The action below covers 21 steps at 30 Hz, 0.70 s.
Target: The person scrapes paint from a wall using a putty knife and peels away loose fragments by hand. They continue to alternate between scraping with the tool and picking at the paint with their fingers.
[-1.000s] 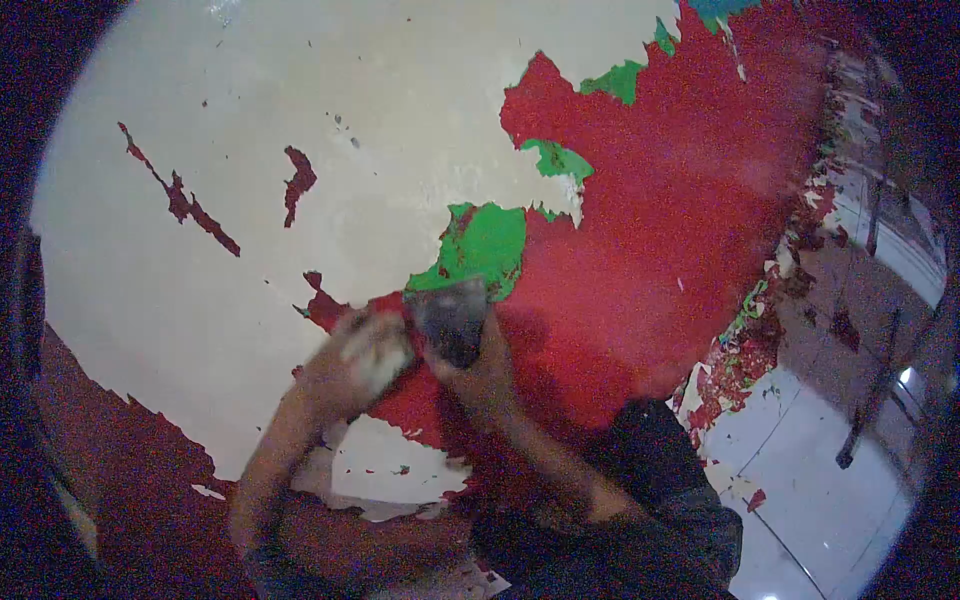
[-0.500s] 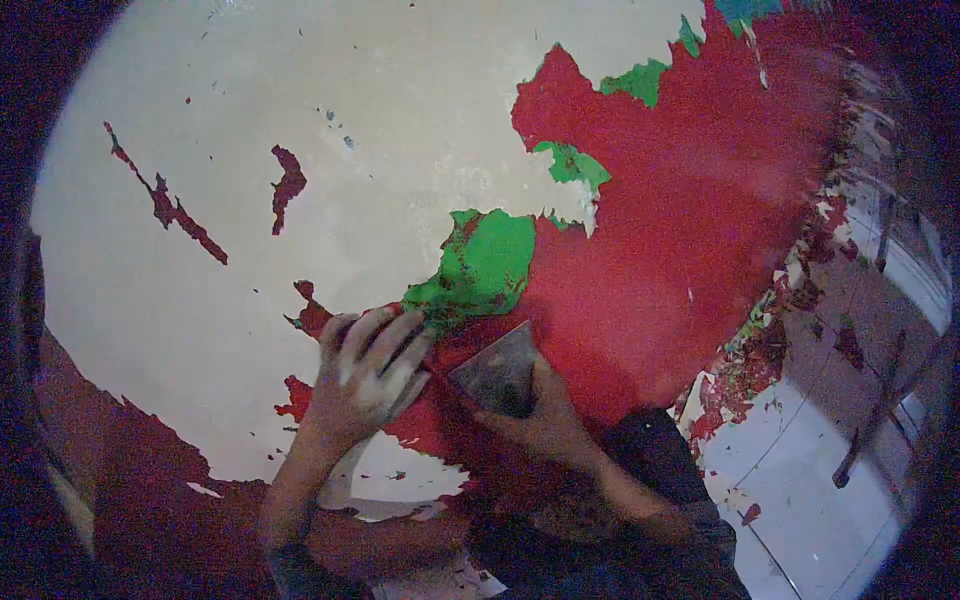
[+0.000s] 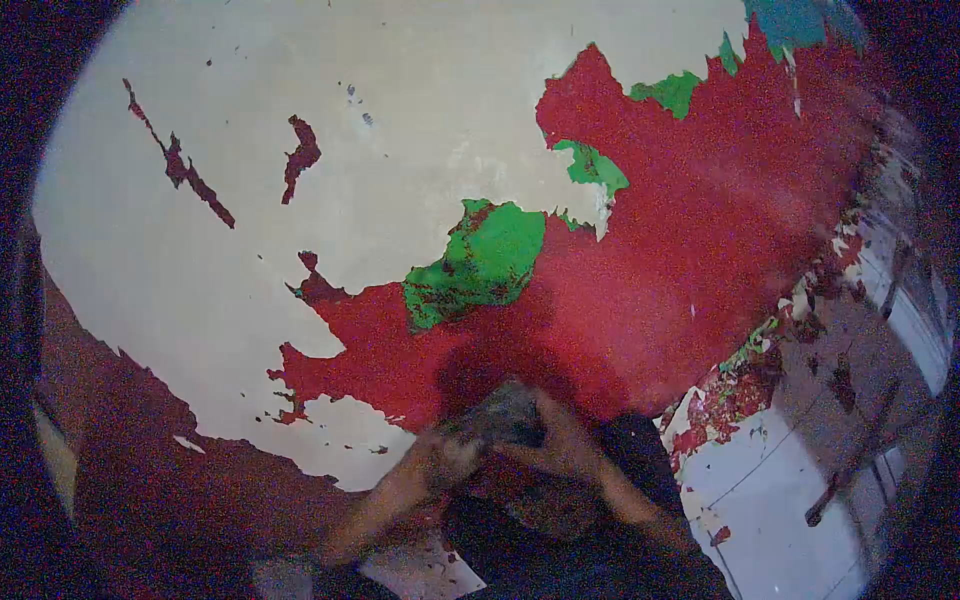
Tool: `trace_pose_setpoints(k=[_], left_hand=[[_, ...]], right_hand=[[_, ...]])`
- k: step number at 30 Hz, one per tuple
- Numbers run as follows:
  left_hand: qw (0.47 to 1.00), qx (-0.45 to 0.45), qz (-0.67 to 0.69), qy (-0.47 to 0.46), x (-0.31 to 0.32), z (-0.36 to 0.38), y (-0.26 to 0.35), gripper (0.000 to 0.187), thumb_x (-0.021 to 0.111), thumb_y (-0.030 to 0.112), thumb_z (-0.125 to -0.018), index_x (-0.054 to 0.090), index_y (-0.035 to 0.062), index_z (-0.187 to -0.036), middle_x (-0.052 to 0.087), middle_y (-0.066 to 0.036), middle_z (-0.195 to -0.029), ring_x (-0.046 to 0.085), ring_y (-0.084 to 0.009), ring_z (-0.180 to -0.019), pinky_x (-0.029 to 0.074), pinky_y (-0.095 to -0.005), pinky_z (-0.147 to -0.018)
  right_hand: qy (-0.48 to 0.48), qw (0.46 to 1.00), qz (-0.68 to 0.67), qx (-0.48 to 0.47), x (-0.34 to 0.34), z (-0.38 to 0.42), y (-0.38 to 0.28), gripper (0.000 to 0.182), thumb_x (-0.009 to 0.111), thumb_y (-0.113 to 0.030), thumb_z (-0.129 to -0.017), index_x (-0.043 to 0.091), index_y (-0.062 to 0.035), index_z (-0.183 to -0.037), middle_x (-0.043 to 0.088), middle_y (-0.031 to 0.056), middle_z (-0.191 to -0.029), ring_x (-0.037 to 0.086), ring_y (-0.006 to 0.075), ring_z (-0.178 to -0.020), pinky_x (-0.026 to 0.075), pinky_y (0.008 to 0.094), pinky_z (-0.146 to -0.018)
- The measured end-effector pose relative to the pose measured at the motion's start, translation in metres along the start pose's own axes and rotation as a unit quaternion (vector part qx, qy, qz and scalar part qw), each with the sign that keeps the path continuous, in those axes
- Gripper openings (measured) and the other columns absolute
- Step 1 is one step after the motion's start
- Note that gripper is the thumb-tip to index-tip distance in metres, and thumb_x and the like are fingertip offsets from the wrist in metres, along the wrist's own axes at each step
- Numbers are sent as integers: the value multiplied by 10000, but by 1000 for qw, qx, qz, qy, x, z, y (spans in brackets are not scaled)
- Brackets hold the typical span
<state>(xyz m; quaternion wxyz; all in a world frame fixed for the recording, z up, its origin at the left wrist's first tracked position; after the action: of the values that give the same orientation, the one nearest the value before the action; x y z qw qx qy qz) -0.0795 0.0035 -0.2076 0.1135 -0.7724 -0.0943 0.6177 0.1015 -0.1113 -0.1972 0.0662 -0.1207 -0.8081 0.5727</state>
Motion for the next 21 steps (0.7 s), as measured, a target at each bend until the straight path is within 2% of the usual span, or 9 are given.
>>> trace_pose_setpoints(k=[2, 5, 8, 11, 15, 17, 21], left_hand=[[990, -129, 56, 17, -61, -25, -4, 257, 594, 135, -738, 594, 81, -989, 574, -111, -1033, 532, -274, -991, 412, -471, -867], [977, -94, -75, 178, -120, -57, -8, 206, 646, 135, -702, 624, 105, -904, 604, -62, -1009, 544, -265, -925, 420, -444, -806], [930, -157, -253, 217, -143, -85, -22, 316, 589, 197, -744, 636, 124, -1048, 537, -39, -1174, 455, -212, -1056, 374, -443, -884], [917, -112, -313, 223, -126, -80, -39, 349, 601, 197, -726, 644, 142, -1068, 540, -23, -1185, 435, -206, -1085, 369, -435, -894], [935, -55, -292, 195, -121, -72, -45, 299, 618, 199, -713, 651, 122, -1000, 547, -34, -1150, 443, -222, -1059, 381, -412, -889], [915, -39, -335, 223, -128, -76, -42, 276, 620, 191, -704, 649, 107, -965, 547, -45, -1133, 451, -233, -1043, 379, -413, -900], [911, 23, -336, 236, -128, -76, -47, 243, 621, 172, -676, 645, 82, -901, 541, -60, -1115, 466, -248, -1015, 372, -419, -922]], right_hand=[[27, 999, 24, -12, -8, 3, -8, 748, 814, -174, -674, 384, -22, -1266, 522, 97, -1172, 501, 213, -1097, 420, 359, -937], [116, 991, 53, -24, -12, -4, -5, 681, 805, -170, -684, 410, -21, -1218, 534, 100, -1132, 527, 206, -1042, 435, 353, -907], [132, 989, -36, -51, -16, -14, -7, 610, 795, -147, -691, 431, -25, -1165, 547, 101, -1090, 548, 196, -989, 453, 345, -865], [130, 989, 9, -67, -22, -10, -15, 574, 783, -106, -690, 439, -36, -1143, 560, 93, -1052, 558, 178, -952, 464, 334, -834], [136, 989, 52, -21, -32, -4, 2, 586, 776, -167, -695, 442, -47, -1162, 577, 98, -1046, 561, 205, -960, 457, 353, -847], [154, 986, 69, -7, -34, -2, 2, 582, 771, -152, -695, 439, -40, -1159, 578, 100, -1041, 561, 208, -947, 456, 352, -841], [136, 990, -8, -17, -31, -10, -7, 594, 764, -136, -698, 422, -31, -1172, 569, 100, -1046, 556, 212, -950, 455, 351, -844]])
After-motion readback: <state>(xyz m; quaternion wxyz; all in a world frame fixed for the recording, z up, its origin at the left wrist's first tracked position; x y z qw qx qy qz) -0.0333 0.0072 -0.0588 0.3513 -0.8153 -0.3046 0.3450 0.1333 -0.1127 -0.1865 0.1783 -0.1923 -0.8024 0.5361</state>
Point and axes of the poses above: each hand's wrist, its own z-axis away from the middle knuckle, its own x-axis out of the palm, y = z × x, the point moved 3 cm from there along -z, towards the middle knuckle
